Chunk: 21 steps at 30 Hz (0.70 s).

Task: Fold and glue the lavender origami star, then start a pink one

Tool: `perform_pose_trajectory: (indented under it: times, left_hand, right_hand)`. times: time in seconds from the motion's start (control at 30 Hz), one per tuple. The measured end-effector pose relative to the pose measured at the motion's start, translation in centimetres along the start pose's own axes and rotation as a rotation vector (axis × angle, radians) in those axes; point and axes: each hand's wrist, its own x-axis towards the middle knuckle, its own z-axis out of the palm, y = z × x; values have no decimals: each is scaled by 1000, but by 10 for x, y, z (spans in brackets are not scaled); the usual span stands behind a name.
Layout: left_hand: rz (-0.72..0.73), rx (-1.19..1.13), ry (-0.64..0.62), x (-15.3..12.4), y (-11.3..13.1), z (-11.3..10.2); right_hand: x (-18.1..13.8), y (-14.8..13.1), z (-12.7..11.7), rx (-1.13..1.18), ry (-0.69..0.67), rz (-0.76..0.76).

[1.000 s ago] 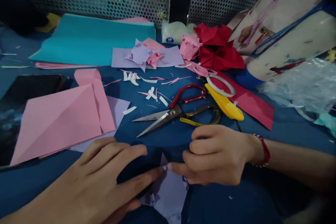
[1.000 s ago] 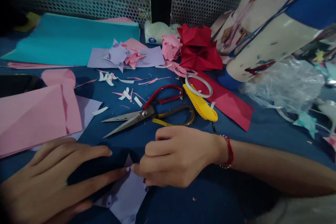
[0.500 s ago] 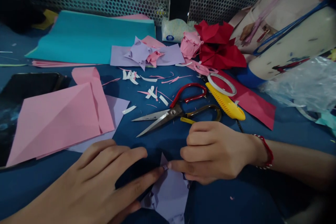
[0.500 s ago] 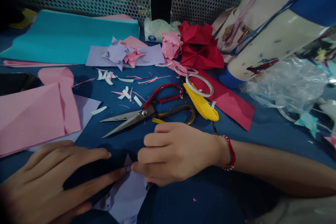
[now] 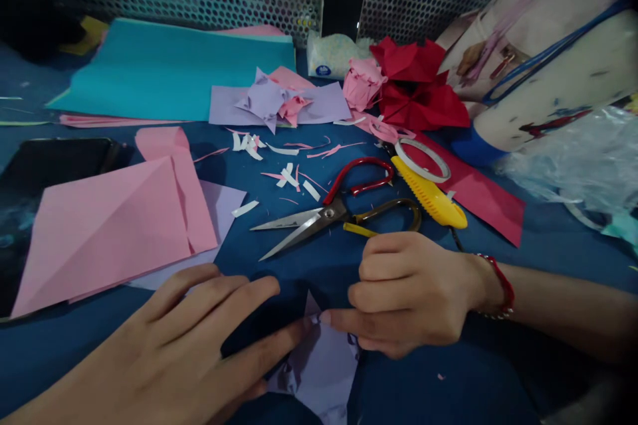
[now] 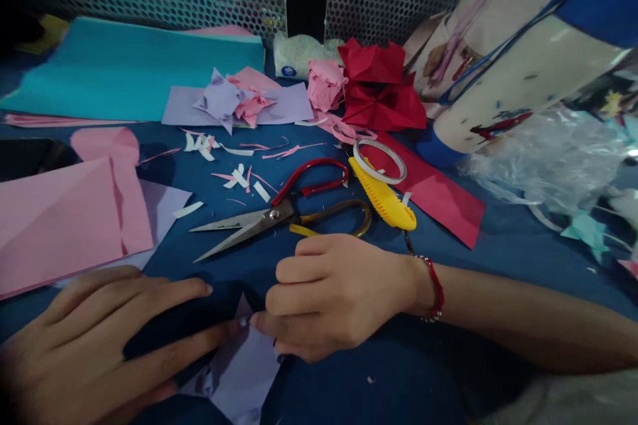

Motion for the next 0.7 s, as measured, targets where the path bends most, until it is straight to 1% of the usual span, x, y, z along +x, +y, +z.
perform_pose_trajectory:
  times: [0.1,0.23,0.43,0.7]
  left_hand:
    - [18,120,14,1,1,1]
    - [18,125,48,3,5,2]
    - [10,128,10,2,4,3]
    - [-3,123,1,4,4,0]
  right_hand:
    - [1,-1,-1,3,-36,22]
    - [2,-4,-3,42,-99,82]
    - [2,-6,-1,72,-60,90]
    - [2,-6,-1,182,-104,182]
